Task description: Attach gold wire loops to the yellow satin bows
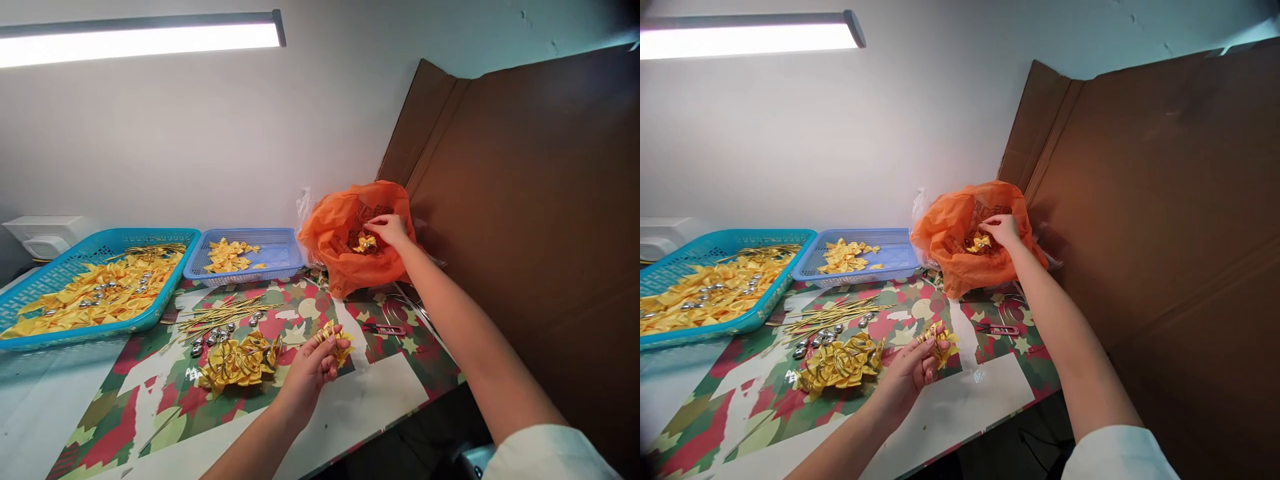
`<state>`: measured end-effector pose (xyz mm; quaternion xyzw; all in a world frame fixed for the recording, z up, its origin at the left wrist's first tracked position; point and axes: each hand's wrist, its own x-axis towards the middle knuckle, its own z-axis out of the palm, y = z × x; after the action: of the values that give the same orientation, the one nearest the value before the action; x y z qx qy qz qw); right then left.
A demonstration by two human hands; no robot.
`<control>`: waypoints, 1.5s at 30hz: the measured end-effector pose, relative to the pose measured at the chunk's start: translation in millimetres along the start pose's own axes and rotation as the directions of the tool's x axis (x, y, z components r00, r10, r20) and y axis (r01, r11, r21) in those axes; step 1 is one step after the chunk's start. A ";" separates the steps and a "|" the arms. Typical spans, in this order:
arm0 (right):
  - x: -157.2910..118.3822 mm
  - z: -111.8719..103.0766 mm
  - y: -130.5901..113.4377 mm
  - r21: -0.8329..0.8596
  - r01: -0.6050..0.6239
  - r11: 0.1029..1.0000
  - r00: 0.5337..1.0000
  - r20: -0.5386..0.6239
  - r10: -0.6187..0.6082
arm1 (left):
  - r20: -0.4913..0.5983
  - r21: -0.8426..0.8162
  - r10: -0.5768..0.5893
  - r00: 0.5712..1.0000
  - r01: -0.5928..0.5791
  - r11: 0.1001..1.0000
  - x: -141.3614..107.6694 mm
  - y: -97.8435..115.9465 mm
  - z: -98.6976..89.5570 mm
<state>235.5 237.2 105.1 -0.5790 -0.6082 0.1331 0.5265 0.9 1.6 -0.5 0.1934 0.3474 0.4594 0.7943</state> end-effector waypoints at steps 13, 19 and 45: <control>-20.7 -23.9 -55.7 0.255 -0.058 0.965 0.996 0.087 0.037 | -0.022 0.013 0.011 1.000 -0.010 1.000 -2.3 3.9 2.5; -77.4 -35.9 -99.7 0.421 -0.266 0.867 0.915 0.393 0.090 | 0.001 0.008 0.077 0.997 -0.077 0.997 -2.6 6.4 2.6; -190.8 15.9 -67.0 0.473 -0.706 0.526 0.565 0.825 0.017 | -0.033 -0.144 0.182 0.983 -0.185 0.972 -0.2 5.1 4.8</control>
<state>142.1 63.5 57.5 -0.3118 -0.4918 0.7195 0.3784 1.3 4.1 6.1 0.1615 0.3010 0.5570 0.7570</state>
